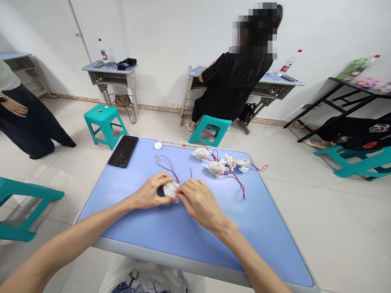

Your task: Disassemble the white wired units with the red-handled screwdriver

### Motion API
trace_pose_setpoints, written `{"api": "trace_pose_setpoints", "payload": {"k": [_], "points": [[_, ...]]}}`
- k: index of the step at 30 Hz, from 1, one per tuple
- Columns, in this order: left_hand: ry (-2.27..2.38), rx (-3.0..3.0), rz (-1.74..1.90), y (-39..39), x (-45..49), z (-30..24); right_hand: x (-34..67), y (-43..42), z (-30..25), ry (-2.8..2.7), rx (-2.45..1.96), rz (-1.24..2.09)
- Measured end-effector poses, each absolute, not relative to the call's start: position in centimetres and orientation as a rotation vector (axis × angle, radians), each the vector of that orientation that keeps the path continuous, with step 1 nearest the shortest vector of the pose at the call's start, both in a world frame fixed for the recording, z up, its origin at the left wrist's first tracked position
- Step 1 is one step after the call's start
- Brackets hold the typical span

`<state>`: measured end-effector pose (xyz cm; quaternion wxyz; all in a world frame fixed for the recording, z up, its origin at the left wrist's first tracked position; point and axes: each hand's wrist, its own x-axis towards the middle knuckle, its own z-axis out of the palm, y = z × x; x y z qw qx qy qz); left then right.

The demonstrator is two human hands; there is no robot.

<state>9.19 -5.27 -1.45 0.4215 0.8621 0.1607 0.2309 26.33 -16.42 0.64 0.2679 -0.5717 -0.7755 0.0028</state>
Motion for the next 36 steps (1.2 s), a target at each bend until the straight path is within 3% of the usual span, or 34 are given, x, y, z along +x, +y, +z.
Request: {"api": "trace_pose_setpoints", "payload": {"k": [15, 27, 36], "points": [[0.371, 2.157, 0.591, -5.2, 9.2, -1.6, 26.2, -16.9, 1.2, -2.051, -1.645, 0.202], [0.387, 2.151, 0.586, -5.3, 9.1, -1.6, 26.0, -16.9, 0.9, -2.181, -1.643, -0.049], [0.398, 2.169, 0.578, -5.1, 9.0, -2.0, 27.8, -12.7, 2.3, -1.857, -1.525, 0.179]]}}
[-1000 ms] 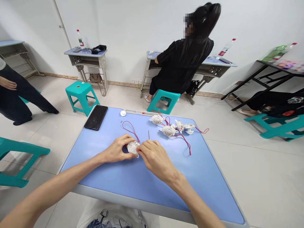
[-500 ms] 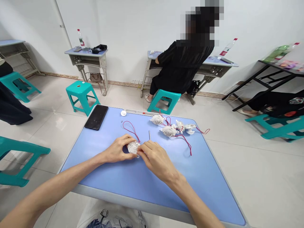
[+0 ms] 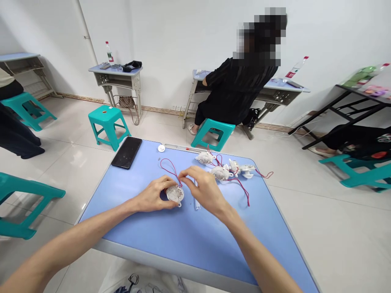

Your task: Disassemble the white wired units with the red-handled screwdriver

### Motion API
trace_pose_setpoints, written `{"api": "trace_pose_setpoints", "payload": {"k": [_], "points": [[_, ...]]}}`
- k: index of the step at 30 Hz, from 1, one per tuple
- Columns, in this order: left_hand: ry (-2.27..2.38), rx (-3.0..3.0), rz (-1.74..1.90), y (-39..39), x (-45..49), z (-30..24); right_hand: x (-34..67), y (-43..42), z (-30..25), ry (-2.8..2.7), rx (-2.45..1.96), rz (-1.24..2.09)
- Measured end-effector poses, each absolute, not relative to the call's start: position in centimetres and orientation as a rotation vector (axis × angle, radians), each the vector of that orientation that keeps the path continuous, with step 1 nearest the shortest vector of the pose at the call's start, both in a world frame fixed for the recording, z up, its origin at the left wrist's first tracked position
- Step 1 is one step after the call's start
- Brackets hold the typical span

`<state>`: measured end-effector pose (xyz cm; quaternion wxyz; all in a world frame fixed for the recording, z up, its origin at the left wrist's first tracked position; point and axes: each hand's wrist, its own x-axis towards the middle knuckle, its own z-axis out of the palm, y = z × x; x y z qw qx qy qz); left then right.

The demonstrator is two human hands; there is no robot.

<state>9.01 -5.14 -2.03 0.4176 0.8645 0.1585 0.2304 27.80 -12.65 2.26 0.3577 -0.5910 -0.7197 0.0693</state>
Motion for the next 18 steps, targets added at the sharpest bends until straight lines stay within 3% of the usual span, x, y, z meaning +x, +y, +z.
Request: {"api": "trace_pose_setpoints", "payload": {"k": [9, 18], "points": [[0.413, 2.182, 0.592, -5.1, 8.9, -2.2, 25.6, -1.4, -0.4, -1.819, -1.529, 0.215], [0.384, 2.171, 0.589, -5.1, 9.0, -2.3, 24.9, 0.9, -2.7, -1.912, -1.652, 0.165]]}}
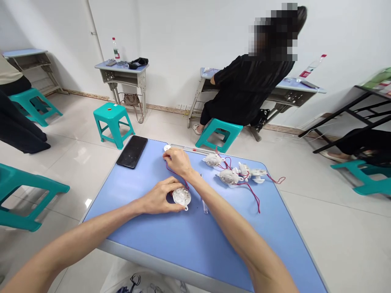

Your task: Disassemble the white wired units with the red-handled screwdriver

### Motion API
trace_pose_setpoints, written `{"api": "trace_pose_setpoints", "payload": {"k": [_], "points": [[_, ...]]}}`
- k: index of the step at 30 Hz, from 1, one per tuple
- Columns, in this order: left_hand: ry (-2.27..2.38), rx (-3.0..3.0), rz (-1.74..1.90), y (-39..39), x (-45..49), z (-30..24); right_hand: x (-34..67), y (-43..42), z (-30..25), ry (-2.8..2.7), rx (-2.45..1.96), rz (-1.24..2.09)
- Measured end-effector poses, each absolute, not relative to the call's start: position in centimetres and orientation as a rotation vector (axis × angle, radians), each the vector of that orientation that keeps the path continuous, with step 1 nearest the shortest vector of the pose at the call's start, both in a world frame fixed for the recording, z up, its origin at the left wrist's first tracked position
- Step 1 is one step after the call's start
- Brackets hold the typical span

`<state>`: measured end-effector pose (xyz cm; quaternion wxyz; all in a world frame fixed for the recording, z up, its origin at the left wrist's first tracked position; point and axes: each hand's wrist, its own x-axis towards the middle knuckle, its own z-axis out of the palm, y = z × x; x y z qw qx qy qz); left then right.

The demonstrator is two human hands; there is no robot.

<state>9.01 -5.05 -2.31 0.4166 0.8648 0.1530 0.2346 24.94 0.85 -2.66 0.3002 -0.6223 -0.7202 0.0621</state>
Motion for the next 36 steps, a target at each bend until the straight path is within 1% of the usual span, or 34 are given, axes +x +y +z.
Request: {"api": "trace_pose_setpoints", "payload": {"k": [17, 36], "points": [[0.38, 2.148, 0.589, -5.1, 9.03, -2.06, 25.35, 0.85, -2.4, -2.005, -1.589, 0.193], [0.405, 2.159, 0.588, -5.07, 9.06, -2.42, 25.77, 0.89, -2.35, -1.901, -1.568, 0.295]]}}
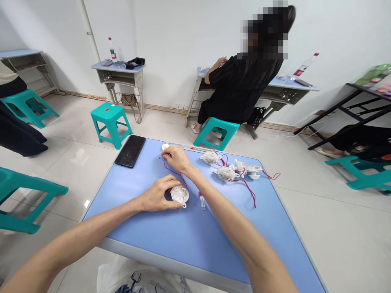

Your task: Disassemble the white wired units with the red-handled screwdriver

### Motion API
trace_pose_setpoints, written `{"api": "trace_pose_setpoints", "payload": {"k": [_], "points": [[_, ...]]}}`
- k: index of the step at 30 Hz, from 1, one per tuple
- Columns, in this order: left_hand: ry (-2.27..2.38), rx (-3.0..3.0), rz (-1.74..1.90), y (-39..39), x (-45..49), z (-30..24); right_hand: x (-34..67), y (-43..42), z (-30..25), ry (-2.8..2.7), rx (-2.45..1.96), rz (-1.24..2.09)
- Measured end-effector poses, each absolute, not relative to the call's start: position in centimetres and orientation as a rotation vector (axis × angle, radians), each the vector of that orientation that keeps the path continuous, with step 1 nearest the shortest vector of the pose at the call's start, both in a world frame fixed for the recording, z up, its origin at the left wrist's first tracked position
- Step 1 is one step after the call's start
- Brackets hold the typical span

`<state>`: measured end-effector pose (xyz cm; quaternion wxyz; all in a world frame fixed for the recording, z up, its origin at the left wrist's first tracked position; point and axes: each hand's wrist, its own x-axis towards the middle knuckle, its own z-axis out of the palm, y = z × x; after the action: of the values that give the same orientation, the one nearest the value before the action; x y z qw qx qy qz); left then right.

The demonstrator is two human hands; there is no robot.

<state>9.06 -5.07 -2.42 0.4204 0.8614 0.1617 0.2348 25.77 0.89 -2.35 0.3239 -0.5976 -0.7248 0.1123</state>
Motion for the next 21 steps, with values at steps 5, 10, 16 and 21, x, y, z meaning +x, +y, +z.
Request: {"api": "trace_pose_setpoints", "payload": {"k": [5, 10, 16, 21], "points": [[0.42, 2.155, 0.579, -5.07, 9.06, -2.41, 25.79, 0.96, -2.33, -1.887, -1.569, 0.303], [0.405, 2.155, 0.588, -5.01, 9.07, -2.48, 25.81, 0.98, -2.44, -1.888, -1.566, 0.291], [0.404, 2.159, 0.592, -5.02, 9.06, -2.39, 25.69, 0.93, -2.43, -1.939, -1.558, 0.235], [0.391, 2.137, 0.579, -5.02, 9.01, -2.21, 24.95, 1.24, -2.2, -2.066, -1.512, 0.149]]}}
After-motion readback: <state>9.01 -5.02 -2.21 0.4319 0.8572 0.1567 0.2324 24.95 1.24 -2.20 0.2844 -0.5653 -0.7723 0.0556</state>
